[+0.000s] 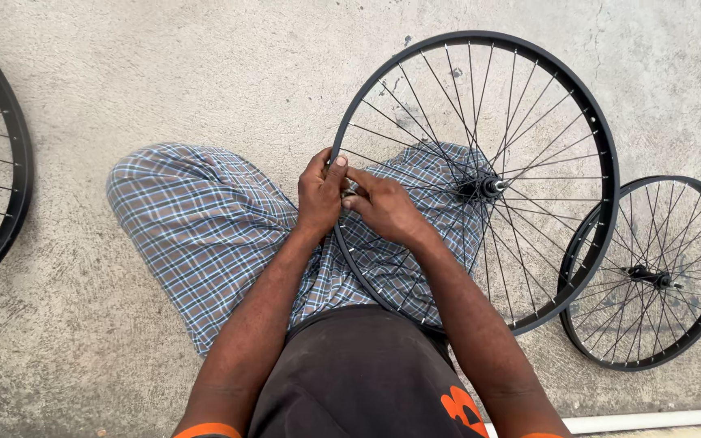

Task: The person sits on the floor and uses a spoke wrench to adjust the tension of the spokes on a bicycle wheel. They rotate the wheel and tighten or loosen individual spokes to true the wheel.

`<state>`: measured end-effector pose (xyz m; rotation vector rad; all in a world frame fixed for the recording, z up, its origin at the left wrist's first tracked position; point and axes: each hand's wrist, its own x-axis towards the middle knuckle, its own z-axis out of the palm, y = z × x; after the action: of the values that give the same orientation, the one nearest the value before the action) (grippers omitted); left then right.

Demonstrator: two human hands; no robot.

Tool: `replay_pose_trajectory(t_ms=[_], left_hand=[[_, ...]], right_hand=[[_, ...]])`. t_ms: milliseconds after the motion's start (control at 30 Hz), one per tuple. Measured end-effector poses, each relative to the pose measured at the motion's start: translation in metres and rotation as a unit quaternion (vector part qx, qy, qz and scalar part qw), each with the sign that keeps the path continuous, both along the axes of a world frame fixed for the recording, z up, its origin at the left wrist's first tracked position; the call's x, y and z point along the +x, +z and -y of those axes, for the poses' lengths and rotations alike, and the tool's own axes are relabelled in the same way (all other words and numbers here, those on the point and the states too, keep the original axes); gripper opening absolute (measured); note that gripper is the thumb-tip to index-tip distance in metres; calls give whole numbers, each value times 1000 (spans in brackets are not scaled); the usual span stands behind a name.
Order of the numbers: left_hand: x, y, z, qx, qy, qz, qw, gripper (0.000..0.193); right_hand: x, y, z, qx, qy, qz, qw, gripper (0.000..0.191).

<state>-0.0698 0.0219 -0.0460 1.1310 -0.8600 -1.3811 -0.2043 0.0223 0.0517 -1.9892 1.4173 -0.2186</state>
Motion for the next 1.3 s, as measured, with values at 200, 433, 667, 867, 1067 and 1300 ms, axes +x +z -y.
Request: replay_pose_trajectory(t_ms=[200,433,667,867,1067,1300], left_hand=[[1,2,5,-25,12,38,999,56],[-8,-11,-3,32,48,-75,995,44],[-2,-13,-1,37,21,-38,998,44],[1,-11,11,23,19,-61,998,47],[2,-5,12,-4,34,-65,997,45],[1,-10,10,-7,47,-47,998,39]], right_hand=[[15,-17,-19,-213,-38,-55,975,48],[1,-35,-2,-222,-28,-30,974,25],[1,-27,-3,-326,-14,3,945,19],[-7,5,-25,-320,79,-154,931,8],[7,5,-6,-172,44,-47,983,12],[7,-1,-15,-242,66,16,968,21]])
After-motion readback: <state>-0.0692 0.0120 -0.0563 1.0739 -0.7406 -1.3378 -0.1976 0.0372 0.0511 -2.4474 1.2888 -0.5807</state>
